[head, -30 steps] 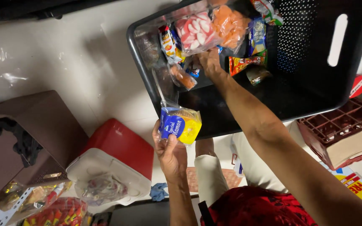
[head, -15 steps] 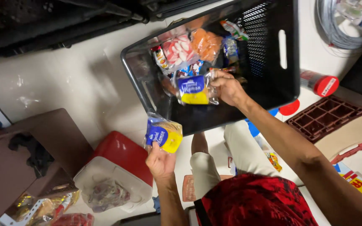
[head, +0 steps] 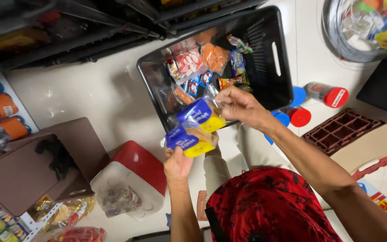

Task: Organizing snack items on the retail shelves of a small grocery store.

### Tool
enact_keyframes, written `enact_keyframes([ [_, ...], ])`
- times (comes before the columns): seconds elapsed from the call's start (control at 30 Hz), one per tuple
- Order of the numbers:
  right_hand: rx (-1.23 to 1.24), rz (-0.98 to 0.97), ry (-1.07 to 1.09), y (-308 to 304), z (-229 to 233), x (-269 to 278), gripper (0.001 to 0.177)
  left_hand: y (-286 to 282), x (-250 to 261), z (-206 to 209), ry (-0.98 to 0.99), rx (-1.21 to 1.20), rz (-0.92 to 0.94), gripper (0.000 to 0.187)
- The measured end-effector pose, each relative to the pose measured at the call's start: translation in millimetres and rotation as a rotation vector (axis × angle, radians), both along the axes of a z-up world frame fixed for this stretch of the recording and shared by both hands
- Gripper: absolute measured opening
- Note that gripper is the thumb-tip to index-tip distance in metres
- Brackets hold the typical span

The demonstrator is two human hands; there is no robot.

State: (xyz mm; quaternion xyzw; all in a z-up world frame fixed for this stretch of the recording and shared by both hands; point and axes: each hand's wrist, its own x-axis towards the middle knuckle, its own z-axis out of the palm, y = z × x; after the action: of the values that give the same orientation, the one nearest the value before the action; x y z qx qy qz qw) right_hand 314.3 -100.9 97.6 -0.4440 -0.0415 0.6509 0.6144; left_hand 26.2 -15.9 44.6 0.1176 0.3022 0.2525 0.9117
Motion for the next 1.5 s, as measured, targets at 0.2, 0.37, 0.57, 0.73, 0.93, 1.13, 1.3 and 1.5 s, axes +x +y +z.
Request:
enact_keyframes([
  [0.2,0.012,-0.040,-0.317,-15.8,32.2,1.9,0.031,-0.9,15.5,27.3,0.021,-0.076,0.134,0.040],
  [0.37,0.029,0.017,-0.431,-21.6,49.3,11.4,0.031,-5.6,15.6,39.3,0.084,-0.135,0.105,0.036],
  [0.57,0.095,0.158,-0.503,-14.9,79.8,31.9,0.040,-10.6,17.1,58.3,-0.001,-0.163,0.110,0.049],
  [0.73,0.080,-0.112,-0.336,-15.9,60.3,14.5,0.040,-15.4,25.7,67.6,-0.080,-0.209,0.122,0.055],
  [0.93,-0.005,-0.400,0.212,5.7,100.6,-31.1,0.065,-20.4,42.7,81.6,-0.175,-0.251,0.110,0.059],
  [1.13,0.037,-0.411,0.217,7.1,96.3,-42.3,0.057,-25.9,47.4,86.5,-0.189,-0.201,0.006,0.063],
  [1.3,0.005,-0.390,0.115,13.5,96.9,-18.8,0.055,-11.6,54.3,100.3,-0.248,-0.174,-0.024,0.071],
  [1.5,0.037,-0.069,-0.241,12.5,108.0,20.2,0.060,21.6,94.1,148.4,-0.177,-0.062,0.044,0.095],
])
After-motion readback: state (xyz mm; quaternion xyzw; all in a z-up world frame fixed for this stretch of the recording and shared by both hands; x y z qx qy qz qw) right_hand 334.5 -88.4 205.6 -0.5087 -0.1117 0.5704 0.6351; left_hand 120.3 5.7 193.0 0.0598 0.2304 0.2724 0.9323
